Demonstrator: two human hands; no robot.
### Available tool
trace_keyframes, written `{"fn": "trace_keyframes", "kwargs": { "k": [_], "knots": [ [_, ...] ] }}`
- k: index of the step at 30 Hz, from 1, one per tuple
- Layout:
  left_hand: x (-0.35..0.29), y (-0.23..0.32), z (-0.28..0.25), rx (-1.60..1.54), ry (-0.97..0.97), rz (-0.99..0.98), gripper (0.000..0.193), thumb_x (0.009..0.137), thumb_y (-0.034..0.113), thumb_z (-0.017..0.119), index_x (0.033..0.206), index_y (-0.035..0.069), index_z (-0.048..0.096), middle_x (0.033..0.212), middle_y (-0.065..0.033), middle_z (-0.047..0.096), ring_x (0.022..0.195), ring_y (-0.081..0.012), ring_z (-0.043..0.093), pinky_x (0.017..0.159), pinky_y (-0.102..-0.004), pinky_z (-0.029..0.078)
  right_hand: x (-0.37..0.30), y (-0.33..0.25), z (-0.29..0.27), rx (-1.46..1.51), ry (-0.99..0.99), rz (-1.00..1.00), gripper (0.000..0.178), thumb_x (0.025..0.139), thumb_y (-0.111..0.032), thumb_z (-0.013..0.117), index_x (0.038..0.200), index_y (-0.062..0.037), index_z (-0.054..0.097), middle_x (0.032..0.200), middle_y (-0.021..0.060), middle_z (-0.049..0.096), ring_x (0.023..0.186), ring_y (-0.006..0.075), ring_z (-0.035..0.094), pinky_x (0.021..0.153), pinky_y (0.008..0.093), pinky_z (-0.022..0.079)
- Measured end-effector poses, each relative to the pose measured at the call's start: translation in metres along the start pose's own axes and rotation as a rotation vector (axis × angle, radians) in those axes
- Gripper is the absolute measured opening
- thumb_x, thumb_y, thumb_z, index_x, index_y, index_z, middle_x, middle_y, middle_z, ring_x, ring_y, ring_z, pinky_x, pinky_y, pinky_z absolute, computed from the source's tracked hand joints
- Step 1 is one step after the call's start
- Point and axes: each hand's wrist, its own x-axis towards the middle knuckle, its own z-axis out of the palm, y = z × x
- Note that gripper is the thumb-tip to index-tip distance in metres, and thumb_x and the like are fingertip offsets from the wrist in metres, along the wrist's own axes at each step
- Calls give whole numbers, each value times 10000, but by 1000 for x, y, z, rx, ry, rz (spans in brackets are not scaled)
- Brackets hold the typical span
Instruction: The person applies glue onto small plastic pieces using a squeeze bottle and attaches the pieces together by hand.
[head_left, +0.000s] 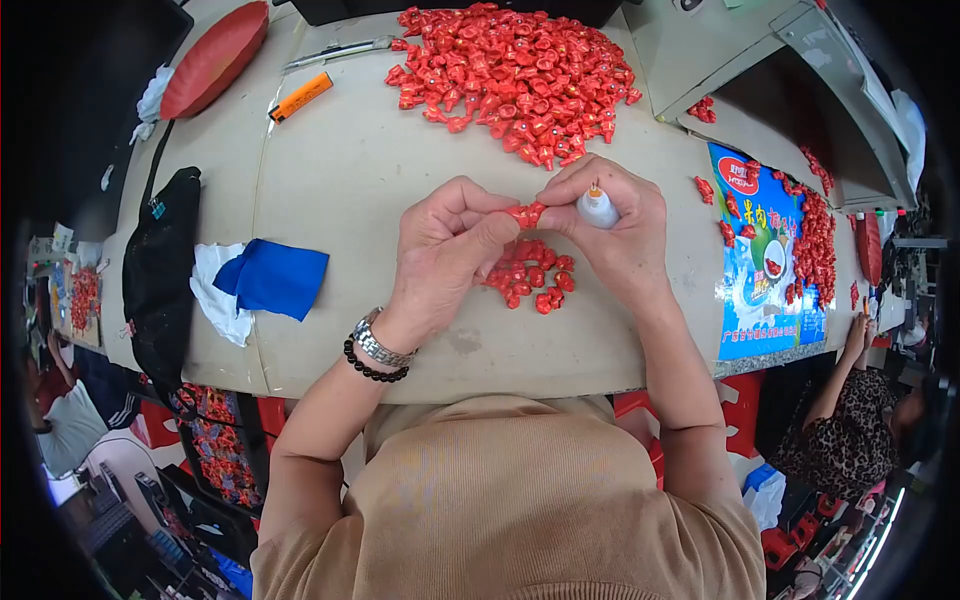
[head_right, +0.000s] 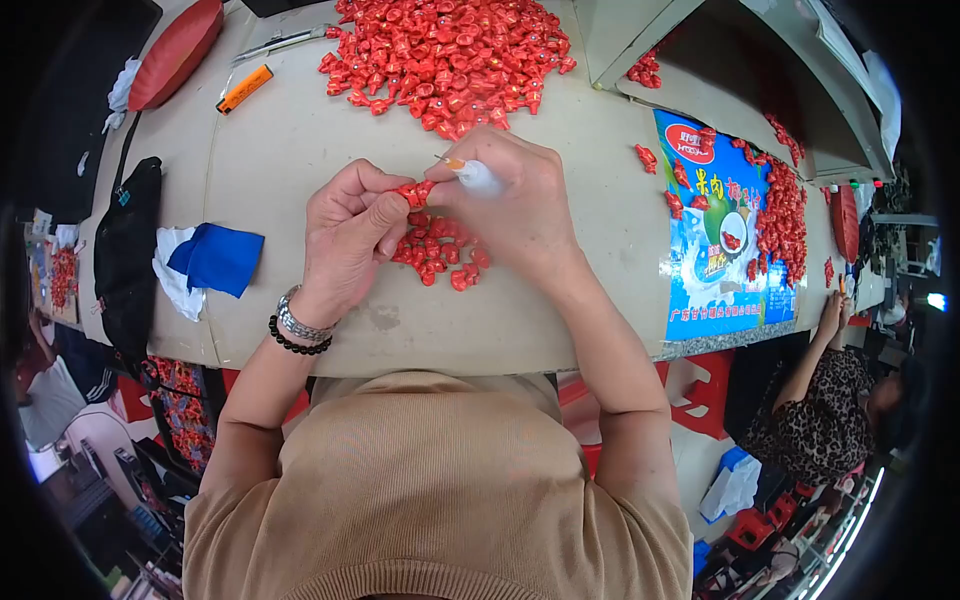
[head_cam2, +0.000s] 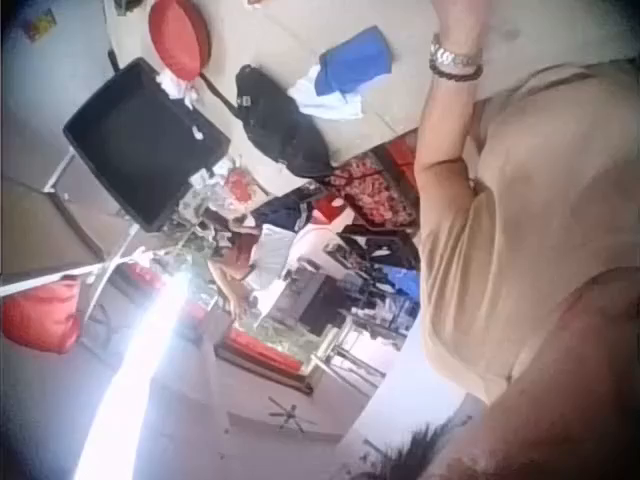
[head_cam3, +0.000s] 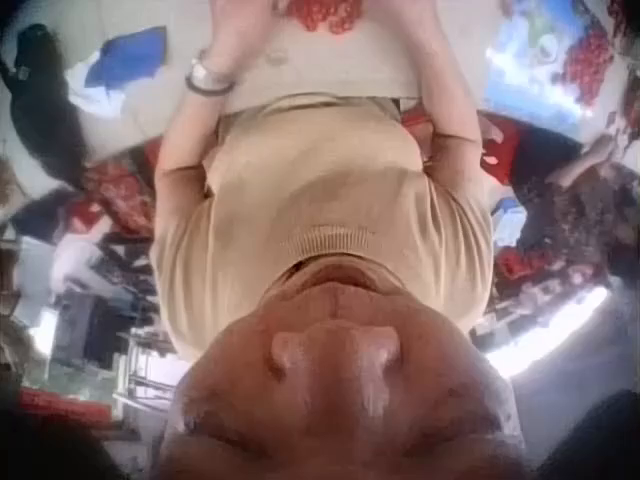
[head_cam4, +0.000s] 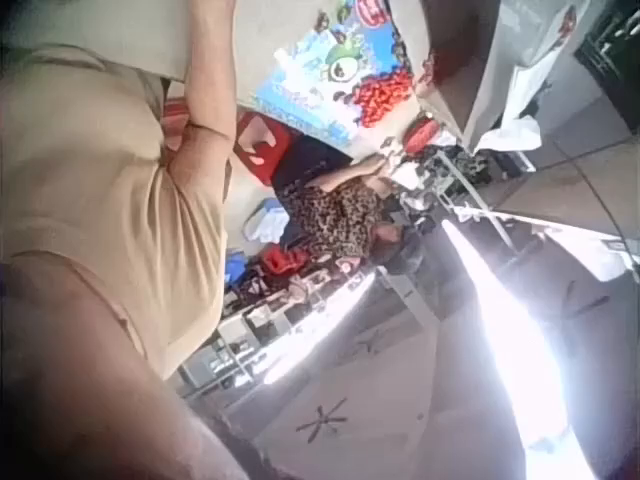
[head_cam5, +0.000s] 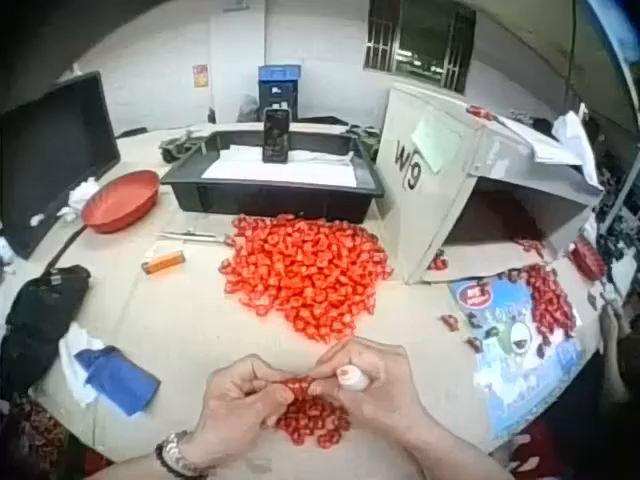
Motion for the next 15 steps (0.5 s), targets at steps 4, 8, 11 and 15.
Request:
{"fn": "trace_keyframes", "kwargs": {
  "k": [4,8,11,15],
  "knots": [
    [1,2,-3,24,-1,0,109,878,87,647,935,14,589,734,-21,631,527,-16,430,441,-173,316,0,1,2,38,-18,48,192,626,64,747,765,-22,646,722,47,625,644,154,618,576,269,490],
    [-1,5,3,265,41,135,106,878,88,649,922,10,592,727,-23,631,521,-14,430,437,-174,314,-1,-1,2,126,-23,121,199,616,59,753,750,-28,634,709,55,615,630,162,613,553,274,486],
    [0,3,1,181,46,67,98,874,74,650,916,7,592,711,-16,625,513,-13,430,434,-176,311,1,-3,0,-28,-29,-93,195,624,55,754,747,-29,628,706,57,612,620,170,608,540,274,482],
    [2,3,-4,-47,-17,-37,91,869,60,654,910,7,593,687,-5,611,512,-10,431,430,-177,306,-1,-7,-1,-46,-72,-96,211,615,126,727,741,4,609,743,62,625,690,152,605,599,259,472]
  ]
}}
